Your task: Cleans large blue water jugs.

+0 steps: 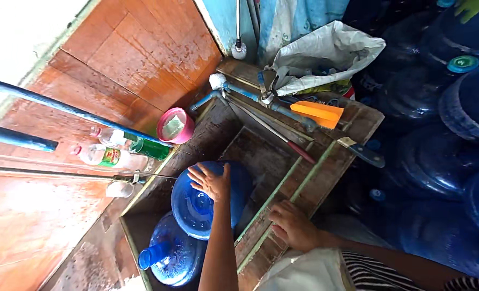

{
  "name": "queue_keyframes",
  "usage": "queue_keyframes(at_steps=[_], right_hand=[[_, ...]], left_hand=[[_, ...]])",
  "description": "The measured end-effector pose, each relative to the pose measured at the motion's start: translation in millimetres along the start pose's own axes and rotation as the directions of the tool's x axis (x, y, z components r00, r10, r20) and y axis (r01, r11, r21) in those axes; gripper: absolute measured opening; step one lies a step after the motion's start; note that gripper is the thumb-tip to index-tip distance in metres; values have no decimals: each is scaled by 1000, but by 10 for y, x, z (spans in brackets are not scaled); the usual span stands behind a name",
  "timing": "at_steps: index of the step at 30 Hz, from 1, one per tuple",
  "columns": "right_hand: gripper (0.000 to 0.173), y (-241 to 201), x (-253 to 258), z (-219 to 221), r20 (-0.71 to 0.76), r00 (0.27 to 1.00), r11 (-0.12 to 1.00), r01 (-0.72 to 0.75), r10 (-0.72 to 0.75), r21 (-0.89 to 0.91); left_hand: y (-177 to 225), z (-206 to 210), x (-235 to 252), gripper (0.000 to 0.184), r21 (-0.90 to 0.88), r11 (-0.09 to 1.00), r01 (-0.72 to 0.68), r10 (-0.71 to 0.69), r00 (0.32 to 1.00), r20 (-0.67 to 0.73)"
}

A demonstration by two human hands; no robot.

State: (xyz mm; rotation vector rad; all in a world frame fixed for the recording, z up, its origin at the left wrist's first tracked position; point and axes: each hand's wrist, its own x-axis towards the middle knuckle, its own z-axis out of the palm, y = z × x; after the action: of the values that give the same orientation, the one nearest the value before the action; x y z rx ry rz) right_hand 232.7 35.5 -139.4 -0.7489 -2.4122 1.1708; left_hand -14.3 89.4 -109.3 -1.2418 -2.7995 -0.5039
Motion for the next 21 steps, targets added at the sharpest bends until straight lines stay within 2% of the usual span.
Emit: queue_keyframes(at_steps=[2, 3, 5, 6, 8, 10, 12, 13, 15, 16, 18, 20, 21], right_hand=[[23, 71, 6, -70, -28, 999, 999, -41, 41, 12], [23, 90, 30, -101, -55, 997, 998, -59, 60, 22], [22, 141, 86, -152, -143, 986, 996, -90, 91, 12], [22, 180, 119, -192, -176, 978, 993, -115, 114, 3], [23, 266, 217, -310, -224, 961, 986, -167, 160, -13], [24, 279, 388, -440, -234, 954, 980, -199, 190, -19], [24, 189, 650, -493, -252, 964, 992, -100, 80, -70], [24, 102, 841, -506, -234, 972, 995, 0, -24, -104], [25, -151, 1306, -463, -120, 960, 960, 236, -254, -150], [26, -298, 1567, -387, -29, 930, 920, 359, -367, -156], [32, -599, 2117, -119, 211, 817, 810, 568, -536, -145], [42, -886, 2649, 210, 497, 663, 708, 695, -560, -129], [46, -963, 2892, 392, 593, 599, 672, 729, -538, -127]], left_hand=[[30, -21, -107, 85, -6, 982, -187, 186, 969, 160], [26, -28, -122, 82, -36, 953, -302, 301, 921, 249], [-9, -33, -151, 90, -106, 882, -459, 462, 799, 386], [-36, -61, -185, 95, -104, 872, -478, 475, 776, 416], [-113, -159, -299, 100, -3, 924, -382, 354, 855, 379], [-197, -252, -404, 93, 68, 959, -274, 235, 910, 342], [-312, -299, -554, 83, 50, 958, -283, 253, 913, 320], [-384, -320, -607, 81, 29, 950, -309, 286, 908, 305], [-570, -351, -694, 78, 14, 934, -358, 345, 909, 234], [-662, -385, -737, 74, 12, 932, -362, 352, 913, 206], [-792, -476, -811, 61, -5, 952, -307, 301, 931, 206], [-876, -520, -863, 55, -25, 968, -248, 249, 953, 174], [-903, -522, -884, 54, -43, 973, -226, 230, 963, 139]])
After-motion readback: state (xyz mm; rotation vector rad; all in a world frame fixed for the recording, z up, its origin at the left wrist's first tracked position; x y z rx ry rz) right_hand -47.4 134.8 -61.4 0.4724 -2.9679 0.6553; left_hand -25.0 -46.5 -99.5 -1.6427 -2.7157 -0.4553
